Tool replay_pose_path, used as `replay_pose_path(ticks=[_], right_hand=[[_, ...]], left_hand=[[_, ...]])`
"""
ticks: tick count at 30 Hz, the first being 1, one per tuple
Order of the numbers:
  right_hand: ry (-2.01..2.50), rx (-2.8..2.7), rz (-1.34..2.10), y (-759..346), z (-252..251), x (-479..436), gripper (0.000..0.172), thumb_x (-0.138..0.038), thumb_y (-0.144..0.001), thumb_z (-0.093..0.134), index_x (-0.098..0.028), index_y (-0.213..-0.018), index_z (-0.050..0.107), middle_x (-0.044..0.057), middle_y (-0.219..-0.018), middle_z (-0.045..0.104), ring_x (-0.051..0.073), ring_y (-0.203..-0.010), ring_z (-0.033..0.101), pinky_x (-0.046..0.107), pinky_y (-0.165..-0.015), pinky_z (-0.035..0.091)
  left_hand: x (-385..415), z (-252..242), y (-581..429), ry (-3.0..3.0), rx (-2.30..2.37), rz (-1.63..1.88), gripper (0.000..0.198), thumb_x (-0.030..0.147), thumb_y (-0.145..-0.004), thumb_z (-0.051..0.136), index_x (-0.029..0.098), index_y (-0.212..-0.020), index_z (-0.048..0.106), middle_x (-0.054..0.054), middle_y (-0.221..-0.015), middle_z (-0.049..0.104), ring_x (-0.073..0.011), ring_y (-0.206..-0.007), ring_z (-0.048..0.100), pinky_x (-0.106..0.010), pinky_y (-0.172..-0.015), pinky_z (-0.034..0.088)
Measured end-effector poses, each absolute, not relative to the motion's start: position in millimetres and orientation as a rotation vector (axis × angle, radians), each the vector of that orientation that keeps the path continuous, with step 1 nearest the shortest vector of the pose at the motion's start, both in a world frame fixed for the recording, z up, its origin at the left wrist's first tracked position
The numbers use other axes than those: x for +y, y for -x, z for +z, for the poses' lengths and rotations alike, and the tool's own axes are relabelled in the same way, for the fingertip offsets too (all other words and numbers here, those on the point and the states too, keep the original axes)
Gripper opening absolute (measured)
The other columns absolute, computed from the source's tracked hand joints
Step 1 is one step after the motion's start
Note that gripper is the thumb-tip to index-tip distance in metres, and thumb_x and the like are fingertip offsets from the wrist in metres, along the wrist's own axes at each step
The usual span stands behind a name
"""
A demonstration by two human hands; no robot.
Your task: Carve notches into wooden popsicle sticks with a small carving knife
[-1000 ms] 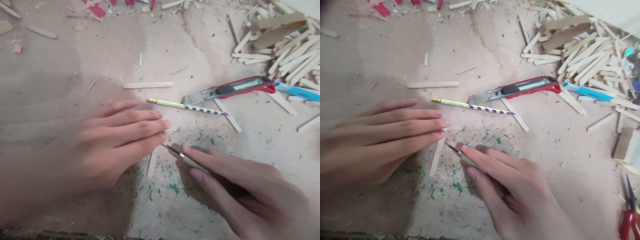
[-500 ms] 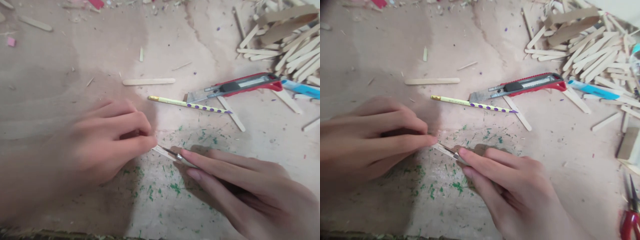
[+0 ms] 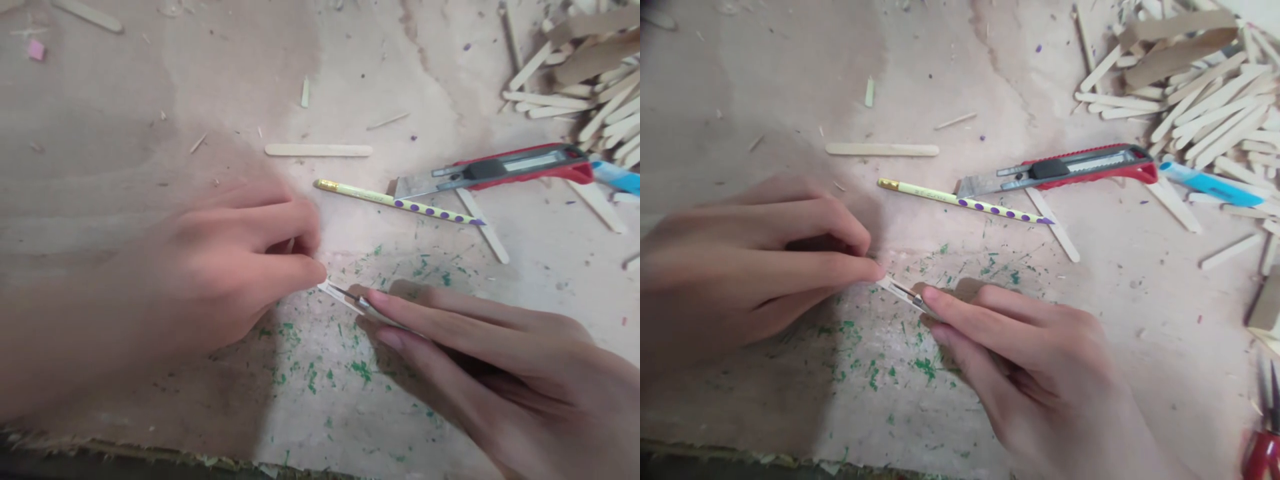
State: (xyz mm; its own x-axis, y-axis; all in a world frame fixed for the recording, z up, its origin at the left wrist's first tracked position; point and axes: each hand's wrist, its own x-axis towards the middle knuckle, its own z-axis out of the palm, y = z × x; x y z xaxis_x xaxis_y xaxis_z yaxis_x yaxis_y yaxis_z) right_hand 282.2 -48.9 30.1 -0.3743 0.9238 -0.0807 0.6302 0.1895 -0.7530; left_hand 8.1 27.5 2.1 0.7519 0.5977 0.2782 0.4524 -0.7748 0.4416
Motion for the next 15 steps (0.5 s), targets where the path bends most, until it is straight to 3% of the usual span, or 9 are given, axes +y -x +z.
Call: replay_pose_path(ticks=[10,15], right_hand=[[1.455,-2.209,0.912,-278.7,34.1,-45.0,0.046,-0.011,-0.101,0.07,-0.041,-0.136,0.072,-0.005,-0.086,0.077,0.012,-0.075,0.077,0.021,-0.048,0.052],[1.468,-2.33,0.877,-279.6,37.7,-49.6,0.037,-0.016,-0.107,0.058,-0.031,-0.138,0.069,-0.003,-0.082,0.074,0.013,-0.062,0.071,0.026,-0.044,0.049]], left_hand=[[30.5,3.6,-8.5,-2.601,0.752,0.566,0.038,0.006,-0.105,0.049,0.022,-0.094,0.081,-0.002,-0.098,0.072,-0.019,-0.095,0.067,-0.032,-0.077,0.059],[30.2,-0.2,-8.7,-2.58,0.792,0.558,0.047,0.01,-0.108,0.039,0.026,-0.097,0.082,0.003,-0.091,0.065,-0.0137,-0.086,0.065,-0.025,-0.067,0.05]])
